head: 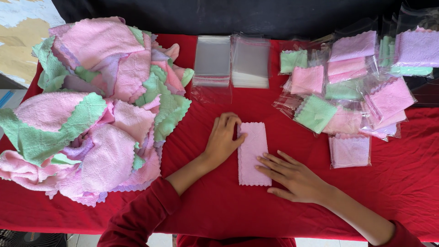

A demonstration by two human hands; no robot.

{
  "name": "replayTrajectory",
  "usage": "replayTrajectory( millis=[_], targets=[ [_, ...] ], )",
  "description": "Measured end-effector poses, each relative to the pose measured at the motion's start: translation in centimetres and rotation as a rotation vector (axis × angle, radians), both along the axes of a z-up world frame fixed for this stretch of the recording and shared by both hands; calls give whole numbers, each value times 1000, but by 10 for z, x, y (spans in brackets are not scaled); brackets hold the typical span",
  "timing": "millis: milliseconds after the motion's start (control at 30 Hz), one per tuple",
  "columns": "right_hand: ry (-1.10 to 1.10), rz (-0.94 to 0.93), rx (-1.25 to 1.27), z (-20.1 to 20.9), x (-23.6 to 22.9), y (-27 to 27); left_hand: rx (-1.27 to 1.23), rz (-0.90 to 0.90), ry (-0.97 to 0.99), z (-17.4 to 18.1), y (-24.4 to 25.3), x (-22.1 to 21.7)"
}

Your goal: The person folds several small pink and green cloths by hand on a red surface and places them into clear plastic bags.

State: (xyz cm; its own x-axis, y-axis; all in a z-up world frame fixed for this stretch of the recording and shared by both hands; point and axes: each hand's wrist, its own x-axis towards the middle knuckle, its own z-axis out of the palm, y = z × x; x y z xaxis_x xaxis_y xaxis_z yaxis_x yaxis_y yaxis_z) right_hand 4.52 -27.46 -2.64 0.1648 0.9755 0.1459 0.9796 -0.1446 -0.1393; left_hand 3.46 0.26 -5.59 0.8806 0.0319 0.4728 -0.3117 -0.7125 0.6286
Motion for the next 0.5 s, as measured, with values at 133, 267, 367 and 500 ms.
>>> replayTrajectory(
  millis=[133, 267, 367, 500],
  targets=[
    [-189, 71, 25, -5, 8, 0, 84, -206, -200, 11, -9, -9],
    [-292, 196, 319, -20, 15, 8, 229, -571, -50, 0, -12, -13],
    [-296, 245, 366, -20, 18, 12, 412, -551, 149, 10, -6, -16],
    [-30, 237, 433, -26, 28, 16, 453, -445, 212, 9, 1, -11]
  ],
)
